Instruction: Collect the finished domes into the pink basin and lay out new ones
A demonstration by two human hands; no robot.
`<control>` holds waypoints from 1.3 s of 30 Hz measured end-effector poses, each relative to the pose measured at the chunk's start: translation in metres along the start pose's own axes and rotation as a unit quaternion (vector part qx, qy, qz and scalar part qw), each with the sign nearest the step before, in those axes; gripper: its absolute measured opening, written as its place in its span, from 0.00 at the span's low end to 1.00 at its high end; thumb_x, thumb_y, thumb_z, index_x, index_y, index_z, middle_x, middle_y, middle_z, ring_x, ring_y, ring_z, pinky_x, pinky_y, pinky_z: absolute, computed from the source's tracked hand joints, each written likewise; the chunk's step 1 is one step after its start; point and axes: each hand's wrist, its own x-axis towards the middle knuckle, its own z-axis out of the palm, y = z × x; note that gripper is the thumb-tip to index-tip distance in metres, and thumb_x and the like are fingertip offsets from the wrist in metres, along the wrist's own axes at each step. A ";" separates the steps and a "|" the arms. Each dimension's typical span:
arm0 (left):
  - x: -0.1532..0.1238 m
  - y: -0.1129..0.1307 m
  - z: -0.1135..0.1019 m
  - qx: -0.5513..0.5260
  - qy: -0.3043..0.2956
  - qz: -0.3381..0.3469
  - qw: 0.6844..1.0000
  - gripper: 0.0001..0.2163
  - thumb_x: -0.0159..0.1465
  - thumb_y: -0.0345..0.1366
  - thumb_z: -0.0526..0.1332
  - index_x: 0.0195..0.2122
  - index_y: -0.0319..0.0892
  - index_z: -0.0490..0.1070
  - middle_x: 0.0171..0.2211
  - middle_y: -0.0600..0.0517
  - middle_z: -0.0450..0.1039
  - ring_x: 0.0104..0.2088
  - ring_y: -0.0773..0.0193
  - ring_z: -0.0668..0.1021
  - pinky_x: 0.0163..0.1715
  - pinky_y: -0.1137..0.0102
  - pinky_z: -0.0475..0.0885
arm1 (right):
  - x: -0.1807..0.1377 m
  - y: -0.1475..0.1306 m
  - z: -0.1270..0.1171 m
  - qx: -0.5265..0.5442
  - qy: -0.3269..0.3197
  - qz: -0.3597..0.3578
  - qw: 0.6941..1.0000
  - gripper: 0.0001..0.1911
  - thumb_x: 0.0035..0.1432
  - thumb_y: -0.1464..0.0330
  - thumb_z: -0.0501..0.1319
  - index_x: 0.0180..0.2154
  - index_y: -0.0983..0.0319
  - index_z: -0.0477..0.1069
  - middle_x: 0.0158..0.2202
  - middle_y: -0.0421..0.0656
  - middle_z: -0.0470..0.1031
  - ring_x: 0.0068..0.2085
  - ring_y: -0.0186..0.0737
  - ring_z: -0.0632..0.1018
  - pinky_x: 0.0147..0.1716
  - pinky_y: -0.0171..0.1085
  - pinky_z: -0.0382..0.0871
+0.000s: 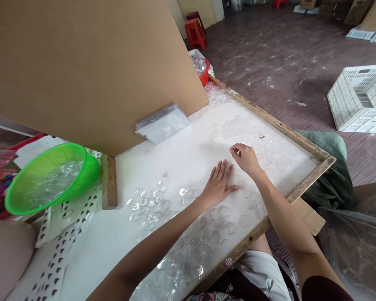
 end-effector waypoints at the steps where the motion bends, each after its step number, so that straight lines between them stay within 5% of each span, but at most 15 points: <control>1: 0.007 -0.002 -0.001 -0.001 0.002 -0.010 1.000 0.39 0.68 0.60 0.49 0.73 0.44 0.42 0.74 0.39 0.36 0.73 0.47 0.41 0.69 0.45 0.46 | 0.000 0.001 0.000 -0.001 0.002 0.001 1.000 0.09 0.60 0.65 0.57 0.34 0.59 0.75 0.35 0.43 0.79 0.32 0.39 0.75 0.33 0.37 0.69; 6: 0.027 -0.014 -0.023 -0.032 -0.002 -0.042 0.999 0.36 0.70 0.58 0.45 0.73 0.43 0.41 0.74 0.39 0.34 0.72 0.47 0.39 0.69 0.45 0.43 | -0.001 0.002 0.001 -0.005 0.011 0.004 1.000 0.08 0.60 0.66 0.57 0.34 0.58 0.75 0.35 0.42 0.79 0.32 0.38 0.75 0.34 0.37 0.69; 10: 0.004 -0.027 -0.038 -0.053 0.030 -0.068 0.996 0.32 0.73 0.54 0.44 0.72 0.42 0.43 0.74 0.38 0.36 0.73 0.50 0.41 0.69 0.47 0.44 | -0.001 0.001 0.000 -0.004 0.002 -0.007 1.000 0.09 0.61 0.65 0.57 0.34 0.58 0.75 0.35 0.43 0.79 0.31 0.39 0.75 0.34 0.37 0.68; 17: -0.056 -0.027 -0.030 -0.054 0.071 -0.017 0.996 0.22 0.69 0.42 0.59 0.63 0.47 0.62 0.68 0.44 0.59 0.68 0.52 0.61 0.65 0.53 0.61 | -0.008 -0.009 0.006 -0.016 -0.069 -0.004 0.997 0.08 0.61 0.66 0.58 0.37 0.58 0.76 0.33 0.42 0.77 0.30 0.38 0.74 0.33 0.37 0.67; 24: -0.036 -0.005 -0.018 -0.050 0.082 0.039 0.995 0.12 0.72 0.33 0.54 0.53 0.44 0.71 0.51 0.48 0.75 0.53 0.56 0.75 0.53 0.58 0.71 | -0.014 -0.019 0.007 -0.058 -0.141 0.000 0.988 0.08 0.63 0.69 0.57 0.41 0.60 0.75 0.35 0.39 0.77 0.32 0.34 0.73 0.37 0.35 0.68; 30: -0.044 -0.007 -0.018 -0.048 0.109 0.000 0.993 0.16 0.71 0.36 0.56 0.59 0.44 0.66 0.63 0.45 0.66 0.63 0.55 0.68 0.64 0.56 0.63 | -0.013 -0.008 0.008 -0.059 -0.128 -0.024 0.990 0.10 0.61 0.64 0.57 0.37 0.60 0.75 0.36 0.44 0.79 0.32 0.40 0.76 0.37 0.39 0.69; 36: -0.086 -0.016 -0.010 -0.029 0.088 -0.151 0.984 0.41 0.66 0.60 0.55 0.71 0.40 0.46 0.72 0.35 0.43 0.72 0.44 0.45 0.68 0.45 0.47 | -0.014 0.011 0.013 -0.066 -0.115 -0.028 0.991 0.19 0.57 0.52 0.56 0.37 0.57 0.77 0.34 0.43 0.80 0.31 0.42 0.76 0.33 0.39 0.69; 39: -0.099 -0.015 -0.002 -0.032 0.076 -0.162 0.983 0.44 0.64 0.65 0.50 0.72 0.38 0.43 0.73 0.35 0.40 0.73 0.44 0.41 0.69 0.45 0.44 | -0.015 0.016 0.013 -0.081 -0.127 -0.002 0.988 0.21 0.54 0.50 0.56 0.37 0.56 0.78 0.33 0.42 0.79 0.32 0.43 0.77 0.33 0.40 0.69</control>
